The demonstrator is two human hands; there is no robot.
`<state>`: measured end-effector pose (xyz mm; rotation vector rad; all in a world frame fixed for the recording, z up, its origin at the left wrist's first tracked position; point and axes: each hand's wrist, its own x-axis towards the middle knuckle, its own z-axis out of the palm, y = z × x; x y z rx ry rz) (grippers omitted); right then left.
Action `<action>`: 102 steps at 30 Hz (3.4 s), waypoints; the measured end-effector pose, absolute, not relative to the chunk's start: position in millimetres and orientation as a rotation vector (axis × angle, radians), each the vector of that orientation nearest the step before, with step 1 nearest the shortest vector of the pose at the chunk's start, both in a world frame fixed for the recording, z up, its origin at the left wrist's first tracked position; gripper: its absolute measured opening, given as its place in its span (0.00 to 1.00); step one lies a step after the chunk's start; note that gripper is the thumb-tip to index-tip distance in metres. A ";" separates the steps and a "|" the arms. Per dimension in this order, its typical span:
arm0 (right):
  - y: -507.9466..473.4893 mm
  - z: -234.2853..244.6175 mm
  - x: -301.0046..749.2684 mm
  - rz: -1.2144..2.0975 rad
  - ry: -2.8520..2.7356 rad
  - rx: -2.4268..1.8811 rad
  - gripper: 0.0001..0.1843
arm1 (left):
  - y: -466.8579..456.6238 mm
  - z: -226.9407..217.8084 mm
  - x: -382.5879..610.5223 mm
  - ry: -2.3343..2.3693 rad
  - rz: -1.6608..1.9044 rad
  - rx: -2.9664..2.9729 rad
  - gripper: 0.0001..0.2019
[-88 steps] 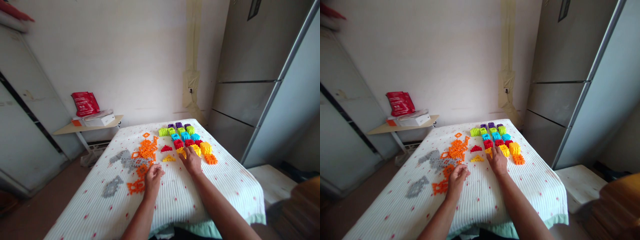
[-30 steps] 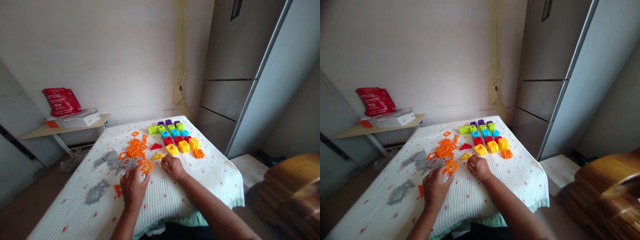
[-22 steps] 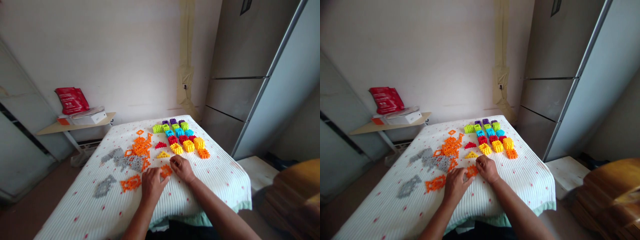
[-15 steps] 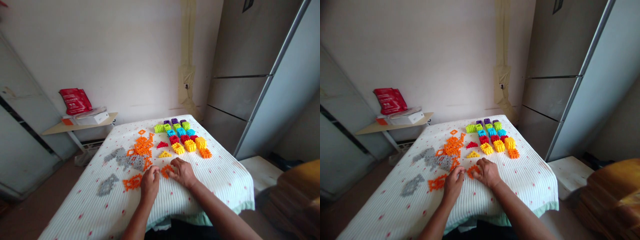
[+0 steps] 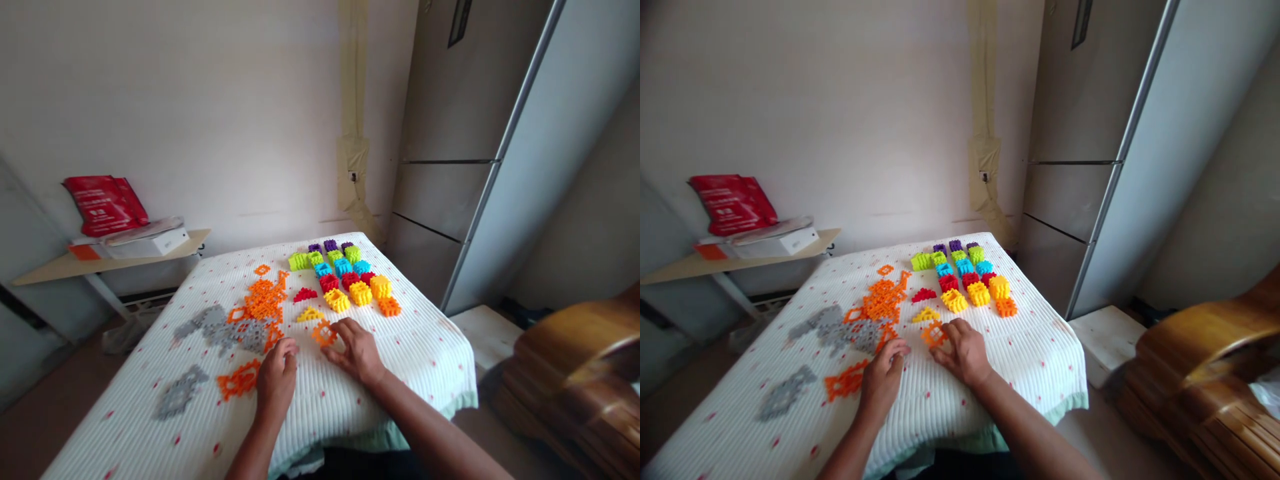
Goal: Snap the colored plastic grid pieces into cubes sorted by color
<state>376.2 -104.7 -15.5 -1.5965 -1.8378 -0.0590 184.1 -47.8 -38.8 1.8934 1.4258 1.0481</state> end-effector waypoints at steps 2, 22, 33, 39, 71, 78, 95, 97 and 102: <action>-108.4 -13.9 400.6 -0.225 -1.674 -1.663 0.19 | -47.3 -38.0 184.4 1.441 1.035 1.913 0.11; -113.7 -5.7 478.1 -0.385 -1.316 -2.478 0.15 | -49.1 -36.3 186.5 1.466 1.012 1.947 0.11; -111.6 -13.3 478.4 -0.570 -1.336 -2.266 0.20 | -23.0 -18.1 165.1 1.661 1.194 2.091 0.10; -108.7 -24.2 477.6 -0.789 -1.512 -1.929 0.19 | 33.9 23.6 141.2 2.039 0.626 2.344 0.16; -108.2 -25.5 477.0 -0.738 -1.567 -1.840 0.18 | 30.5 20.6 153.1 1.744 1.083 2.042 0.12; -111.5 -19.8 430.0 -0.335 -1.766 -1.489 0.13 | -20.9 -24.3 200.1 1.112 1.085 1.446 0.16; -100.9 -21.3 381.0 0.009 -2.081 -1.281 0.28 | -38.3 -26.8 208.5 1.042 0.958 1.594 0.16; -100.5 -20.0 376.8 -0.037 -2.091 -1.295 0.26 | -38.0 -26.3 207.9 1.032 0.952 1.610 0.16; -98.4 -20.9 370.8 -0.098 -2.096 -1.302 0.23 | -37.0 -26.4 207.6 1.063 0.933 1.639 0.17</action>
